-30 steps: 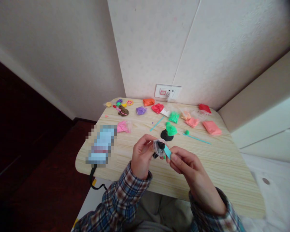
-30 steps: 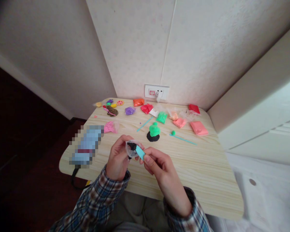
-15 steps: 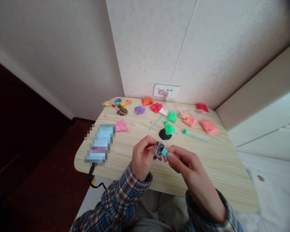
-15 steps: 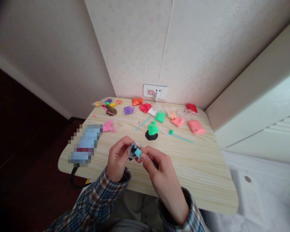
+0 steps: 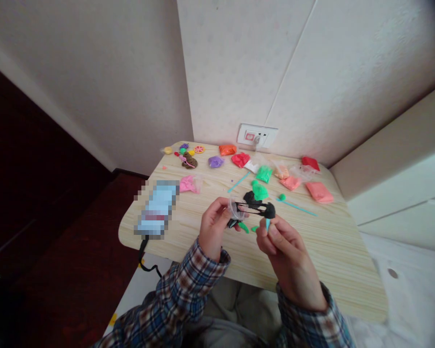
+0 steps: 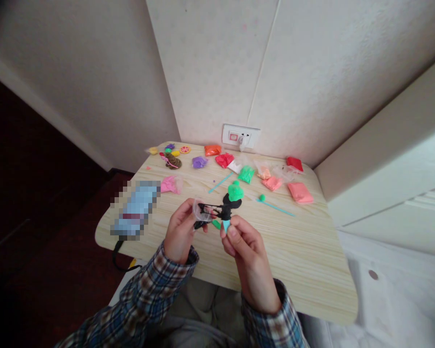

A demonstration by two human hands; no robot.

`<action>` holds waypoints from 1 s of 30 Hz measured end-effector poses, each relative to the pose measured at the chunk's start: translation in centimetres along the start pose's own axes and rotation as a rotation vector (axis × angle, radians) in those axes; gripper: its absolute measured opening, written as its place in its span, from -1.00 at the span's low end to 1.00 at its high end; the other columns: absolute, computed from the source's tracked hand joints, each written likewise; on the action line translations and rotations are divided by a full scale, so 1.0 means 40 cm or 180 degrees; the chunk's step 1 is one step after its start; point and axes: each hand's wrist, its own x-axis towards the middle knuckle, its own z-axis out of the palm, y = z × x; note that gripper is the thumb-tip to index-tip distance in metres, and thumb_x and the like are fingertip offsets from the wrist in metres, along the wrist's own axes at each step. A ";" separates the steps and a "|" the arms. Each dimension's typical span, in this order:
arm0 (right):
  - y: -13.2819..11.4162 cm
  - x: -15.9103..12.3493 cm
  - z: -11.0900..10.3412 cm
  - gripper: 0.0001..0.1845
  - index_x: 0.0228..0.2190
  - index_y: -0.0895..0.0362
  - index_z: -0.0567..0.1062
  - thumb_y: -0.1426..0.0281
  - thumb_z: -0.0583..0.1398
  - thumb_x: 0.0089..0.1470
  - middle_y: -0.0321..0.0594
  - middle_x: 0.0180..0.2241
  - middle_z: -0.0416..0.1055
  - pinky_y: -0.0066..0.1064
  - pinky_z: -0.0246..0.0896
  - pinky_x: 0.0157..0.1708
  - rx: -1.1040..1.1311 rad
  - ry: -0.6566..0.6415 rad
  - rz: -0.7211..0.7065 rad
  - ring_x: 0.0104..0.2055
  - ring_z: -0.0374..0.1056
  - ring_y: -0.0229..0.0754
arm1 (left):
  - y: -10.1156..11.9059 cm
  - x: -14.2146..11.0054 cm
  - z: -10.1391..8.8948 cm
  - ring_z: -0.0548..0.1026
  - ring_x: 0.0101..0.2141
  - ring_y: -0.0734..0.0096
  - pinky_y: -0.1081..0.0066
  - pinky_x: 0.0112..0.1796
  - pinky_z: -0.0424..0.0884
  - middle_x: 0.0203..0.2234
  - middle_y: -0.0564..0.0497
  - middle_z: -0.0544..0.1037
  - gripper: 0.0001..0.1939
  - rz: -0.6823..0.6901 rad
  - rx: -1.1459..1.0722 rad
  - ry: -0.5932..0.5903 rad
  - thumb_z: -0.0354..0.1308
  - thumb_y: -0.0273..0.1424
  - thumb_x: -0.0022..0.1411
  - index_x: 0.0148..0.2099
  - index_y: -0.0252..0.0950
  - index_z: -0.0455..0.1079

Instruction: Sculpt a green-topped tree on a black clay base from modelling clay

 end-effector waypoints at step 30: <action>-0.043 0.011 0.113 -0.82 -0.44 0.05 0.45 0.20 0.21 0.04 -0.31 -0.58 0.19 -0.46 -0.03 -0.63 -0.1931 0.0160 -0.0262 -0.54 0.07 -0.28 | 0.137 -0.028 -0.087 0.47 -0.06 0.18 0.29 -0.15 0.43 -0.05 -0.18 0.50 -0.51 0.0804 0.0396 -0.0823 0.19 -0.38 0.14 0.12 -0.26 0.25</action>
